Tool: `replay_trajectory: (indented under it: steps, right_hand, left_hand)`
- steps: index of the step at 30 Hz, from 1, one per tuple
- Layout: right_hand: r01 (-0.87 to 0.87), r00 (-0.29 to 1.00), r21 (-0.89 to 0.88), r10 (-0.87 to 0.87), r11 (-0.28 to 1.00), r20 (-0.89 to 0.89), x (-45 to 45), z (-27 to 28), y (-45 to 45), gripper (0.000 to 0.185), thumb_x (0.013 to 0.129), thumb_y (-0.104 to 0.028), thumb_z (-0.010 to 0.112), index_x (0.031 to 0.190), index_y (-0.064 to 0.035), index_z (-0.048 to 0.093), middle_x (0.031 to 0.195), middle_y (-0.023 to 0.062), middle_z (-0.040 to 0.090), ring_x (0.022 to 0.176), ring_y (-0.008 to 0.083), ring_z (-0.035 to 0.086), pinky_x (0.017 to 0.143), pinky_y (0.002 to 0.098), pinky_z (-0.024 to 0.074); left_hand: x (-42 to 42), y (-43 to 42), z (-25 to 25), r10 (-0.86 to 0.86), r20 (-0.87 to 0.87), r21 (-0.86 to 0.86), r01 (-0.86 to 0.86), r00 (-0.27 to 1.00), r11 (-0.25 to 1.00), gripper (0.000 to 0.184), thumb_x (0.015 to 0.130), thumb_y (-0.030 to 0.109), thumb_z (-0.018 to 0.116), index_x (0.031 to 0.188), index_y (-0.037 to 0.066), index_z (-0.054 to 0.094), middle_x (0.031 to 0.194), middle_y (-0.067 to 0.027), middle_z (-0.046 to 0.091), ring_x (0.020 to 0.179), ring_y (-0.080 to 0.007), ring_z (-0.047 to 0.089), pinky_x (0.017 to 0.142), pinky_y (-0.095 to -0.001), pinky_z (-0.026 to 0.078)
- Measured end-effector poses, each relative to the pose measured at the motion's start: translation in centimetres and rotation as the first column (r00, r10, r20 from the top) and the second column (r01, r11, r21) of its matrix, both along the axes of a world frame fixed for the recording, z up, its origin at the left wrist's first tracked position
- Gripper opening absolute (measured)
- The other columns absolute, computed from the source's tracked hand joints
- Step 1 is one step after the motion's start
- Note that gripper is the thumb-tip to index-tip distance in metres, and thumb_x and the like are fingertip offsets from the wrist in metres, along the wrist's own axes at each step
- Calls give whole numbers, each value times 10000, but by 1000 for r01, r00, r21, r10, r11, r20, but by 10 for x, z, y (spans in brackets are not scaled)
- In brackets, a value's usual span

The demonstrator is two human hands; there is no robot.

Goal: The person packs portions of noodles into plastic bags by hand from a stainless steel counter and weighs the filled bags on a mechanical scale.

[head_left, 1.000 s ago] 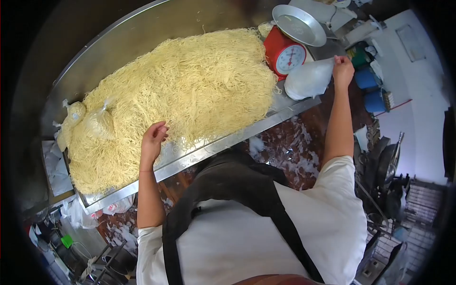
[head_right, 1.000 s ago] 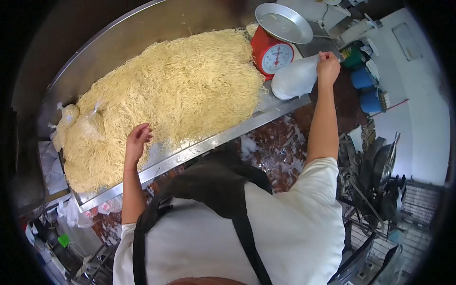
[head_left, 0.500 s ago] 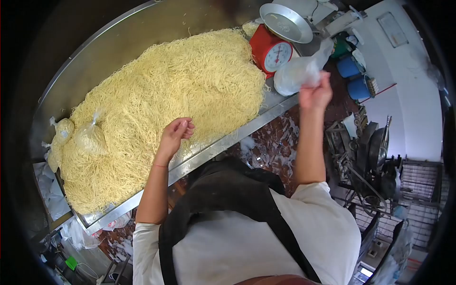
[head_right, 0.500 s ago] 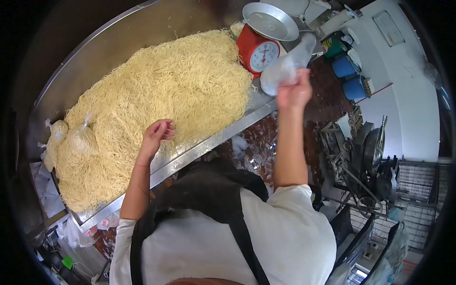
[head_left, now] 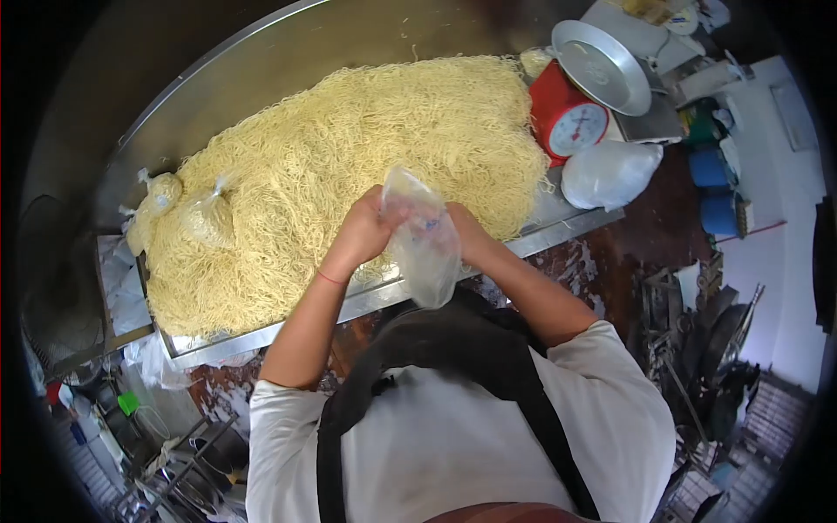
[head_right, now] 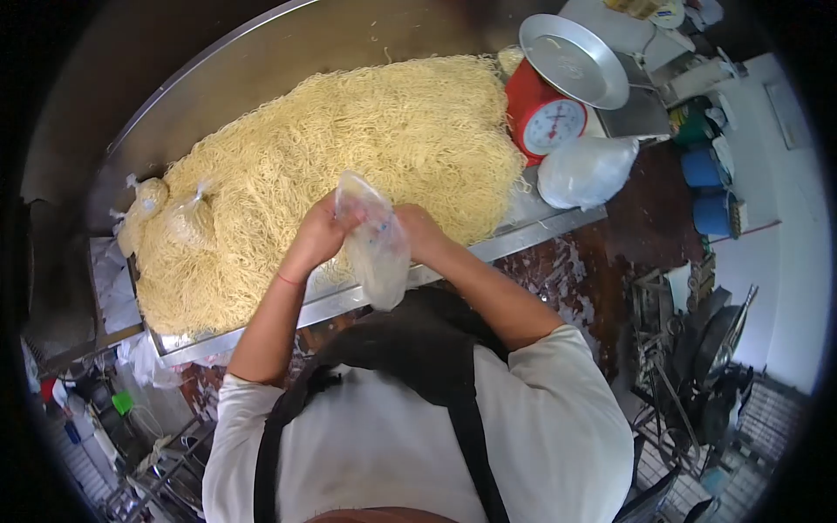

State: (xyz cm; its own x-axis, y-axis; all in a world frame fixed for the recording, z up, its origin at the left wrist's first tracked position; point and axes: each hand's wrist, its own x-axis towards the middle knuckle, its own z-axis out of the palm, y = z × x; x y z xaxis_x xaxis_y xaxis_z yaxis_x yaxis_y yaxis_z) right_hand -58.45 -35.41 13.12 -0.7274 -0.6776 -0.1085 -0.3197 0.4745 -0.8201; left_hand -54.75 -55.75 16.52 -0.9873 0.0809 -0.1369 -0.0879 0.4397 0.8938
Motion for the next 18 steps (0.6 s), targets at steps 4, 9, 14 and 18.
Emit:
replay_trajectory:
  steps: [4,9,14,18]
  right_hand:
    - [172,880,-233,-256,957,-401,-62,-56,10,645,822,-385,749,1375,-142,523,1345,221,536,1276,391,485,966,465,462]
    - [480,868,523,-295,704,-400,-149,-86,-4,740,788,-318,791,1415,-135,444,1513,229,302,1284,437,417,1000,497,441]
    - [388,922,55,-386,920,-45,-206,-132,1,717,778,-178,787,1405,-114,445,1212,175,622,889,250,658,767,366,540]
    - [675,734,-270,-593,686,331,-195,-51,22,660,785,-127,753,1372,-38,464,1035,158,688,815,186,667,727,285,529]
  left_hand:
    - [8,-40,-40,465,122,-36,-465,877,885,192,940,18,516,1075,6,652,958,-122,648,791,-206,657,706,-338,530]
    - [31,-66,-64,639,403,569,-726,655,385,339,867,-90,450,1177,0,554,924,-74,632,835,-201,634,748,-328,562]
    - [39,-78,-60,551,498,602,-724,670,337,267,790,-47,477,1017,19,599,892,-53,613,798,-150,593,676,-292,505]
    - [13,-108,-62,695,350,494,-754,628,433,173,801,5,526,934,27,636,845,-34,612,725,-128,548,618,-270,433]
